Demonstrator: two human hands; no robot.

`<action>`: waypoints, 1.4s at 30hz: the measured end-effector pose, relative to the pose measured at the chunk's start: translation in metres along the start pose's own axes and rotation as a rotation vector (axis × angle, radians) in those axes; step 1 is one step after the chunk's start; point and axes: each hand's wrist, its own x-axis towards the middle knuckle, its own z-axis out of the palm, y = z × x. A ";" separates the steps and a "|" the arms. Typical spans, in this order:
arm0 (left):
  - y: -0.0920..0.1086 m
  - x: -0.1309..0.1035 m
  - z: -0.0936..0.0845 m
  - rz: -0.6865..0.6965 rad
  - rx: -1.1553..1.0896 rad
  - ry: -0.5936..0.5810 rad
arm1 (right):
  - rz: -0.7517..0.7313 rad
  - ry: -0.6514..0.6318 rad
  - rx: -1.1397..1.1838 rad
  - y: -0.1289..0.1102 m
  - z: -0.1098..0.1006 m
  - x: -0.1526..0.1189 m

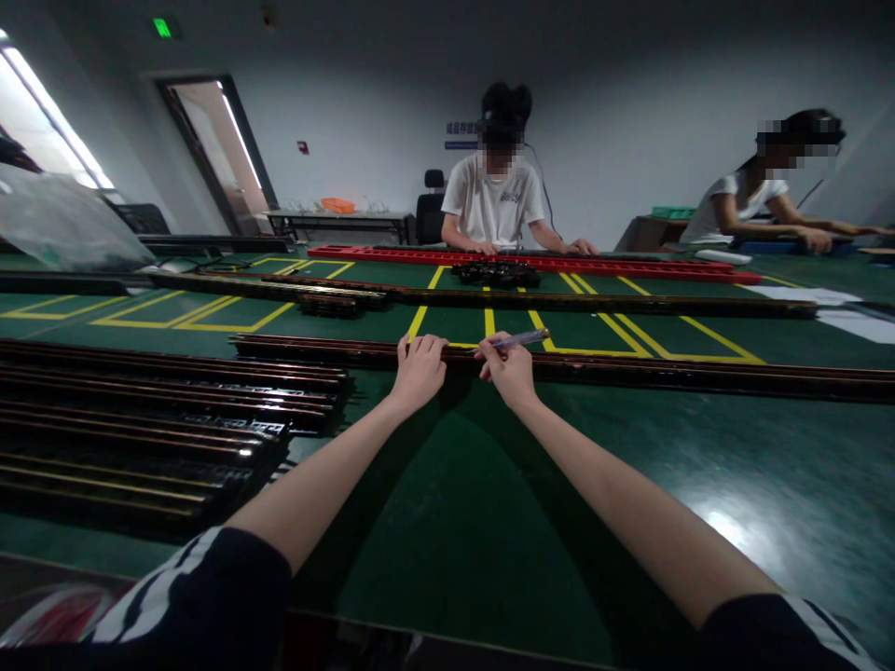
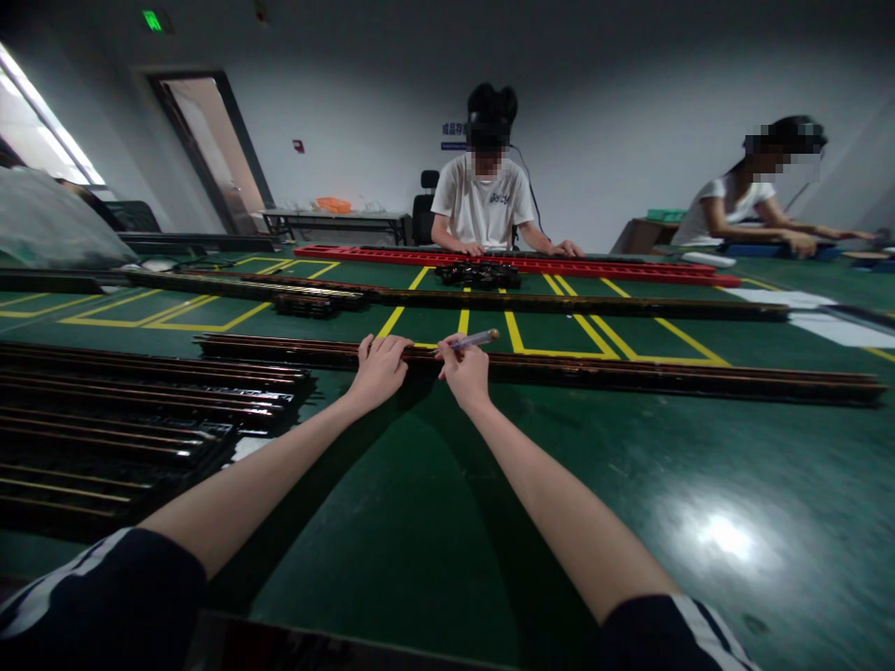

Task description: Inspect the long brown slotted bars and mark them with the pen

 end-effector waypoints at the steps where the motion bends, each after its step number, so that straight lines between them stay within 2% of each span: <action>1: 0.000 0.000 0.000 -0.002 0.002 0.002 | 0.003 0.001 -0.002 0.000 0.000 0.000; 15: 0.003 -0.001 -0.003 -0.033 0.031 0.015 | -0.014 0.027 0.021 0.003 0.000 0.000; 26: 0.002 0.000 -0.005 -0.046 -0.008 -0.037 | -0.005 0.010 -0.001 0.003 0.000 0.000; 42: -0.006 0.002 0.003 -0.065 -0.065 0.028 | -0.014 0.009 0.037 0.002 0.001 0.000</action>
